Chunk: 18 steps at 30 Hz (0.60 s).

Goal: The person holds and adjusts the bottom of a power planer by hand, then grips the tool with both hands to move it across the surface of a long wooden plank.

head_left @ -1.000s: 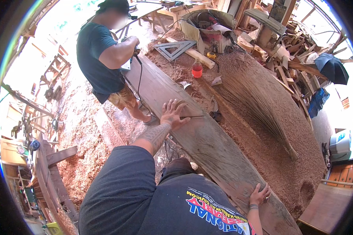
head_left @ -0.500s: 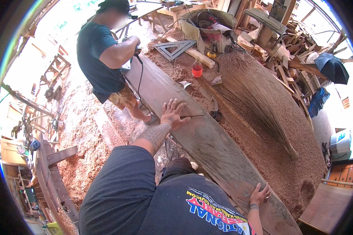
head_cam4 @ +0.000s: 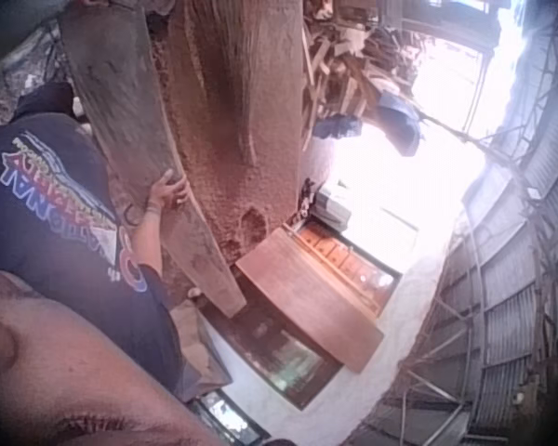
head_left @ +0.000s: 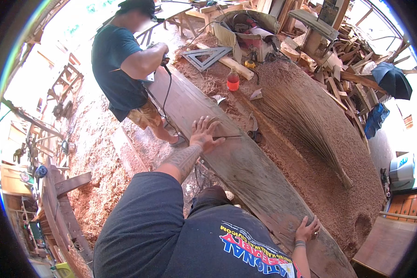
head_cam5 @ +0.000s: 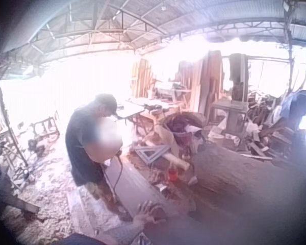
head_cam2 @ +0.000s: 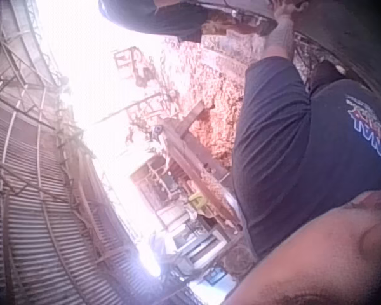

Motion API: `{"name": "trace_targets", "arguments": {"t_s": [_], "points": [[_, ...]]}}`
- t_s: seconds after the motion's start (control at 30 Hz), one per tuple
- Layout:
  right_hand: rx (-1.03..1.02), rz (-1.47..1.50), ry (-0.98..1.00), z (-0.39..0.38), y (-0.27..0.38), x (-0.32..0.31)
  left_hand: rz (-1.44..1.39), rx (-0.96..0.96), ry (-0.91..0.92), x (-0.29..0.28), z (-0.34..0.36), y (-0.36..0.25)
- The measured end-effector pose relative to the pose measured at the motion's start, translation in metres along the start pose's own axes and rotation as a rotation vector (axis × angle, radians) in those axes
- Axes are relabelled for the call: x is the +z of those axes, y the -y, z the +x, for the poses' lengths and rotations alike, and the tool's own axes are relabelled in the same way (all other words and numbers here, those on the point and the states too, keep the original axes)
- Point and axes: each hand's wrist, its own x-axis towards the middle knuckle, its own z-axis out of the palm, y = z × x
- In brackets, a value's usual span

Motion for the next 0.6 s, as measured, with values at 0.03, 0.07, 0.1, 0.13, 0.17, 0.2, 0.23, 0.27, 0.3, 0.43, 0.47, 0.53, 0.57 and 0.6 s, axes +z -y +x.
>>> {"name": "trace_targets", "arguments": {"t_s": [0.03,0.07,0.1,0.13,0.17,0.2,0.23,0.27,0.3,0.43,0.47,0.53,0.57,0.6], "points": [[0.004,-0.002,0.01,0.0003,0.0004,-0.0004,0.005,-0.002,0.004,-0.0003,-0.0001,0.0],[0.004,-0.002,0.011,0.0003,0.0009,-0.0006,0.009,-0.004,0.009,-0.0005,-0.0002,0.0001],[0.002,0.001,0.004,0.0003,0.0006,-0.0005,0.009,-0.005,0.009,-0.0006,-0.0002,0.0],[-0.001,0.005,-0.002,0.0003,0.0003,-0.0003,0.009,-0.006,0.011,-0.0007,-0.0002,0.0],[-0.001,0.004,-0.002,0.0003,0.0,0.0,0.009,-0.007,0.014,-0.0008,-0.0002,-0.0001],[-0.004,-0.003,-0.004,0.0003,-0.0006,0.0004,0.009,-0.006,0.014,-0.0014,-0.0003,-0.0008],[-0.006,-0.01,-0.007,0.0003,-0.0012,0.0008,0.005,-0.008,0.017,-0.0025,-0.0006,-0.0017],[-0.006,-0.01,-0.007,0.0,-0.0017,0.0014,0.001,-0.01,0.02,-0.003,-0.0007,-0.0023],[-0.009,0.005,-0.018,-0.0002,-0.0023,0.0026,0.001,-0.01,0.02,-0.003,-0.0009,-0.0021],[-0.022,0.043,-0.031,0.0005,-0.0038,0.0044,0.006,-0.011,0.018,-0.0012,-0.0005,-0.001],[-0.022,0.043,-0.031,0.0005,-0.0039,0.0043,0.007,-0.012,0.016,-0.0009,-0.0004,-0.0009],[-0.014,0.047,-0.006,0.0003,-0.0023,0.0021,0.004,-0.013,0.02,-0.0021,-0.0005,-0.0016],[-0.014,0.047,-0.006,0.0,-0.0014,0.0012,0.001,-0.013,0.024,-0.0025,-0.0006,-0.0019],[-0.012,0.028,-0.005,-0.0002,-0.0005,0.0004,0.001,-0.014,0.023,-0.0019,-0.0006,-0.0012]]}}
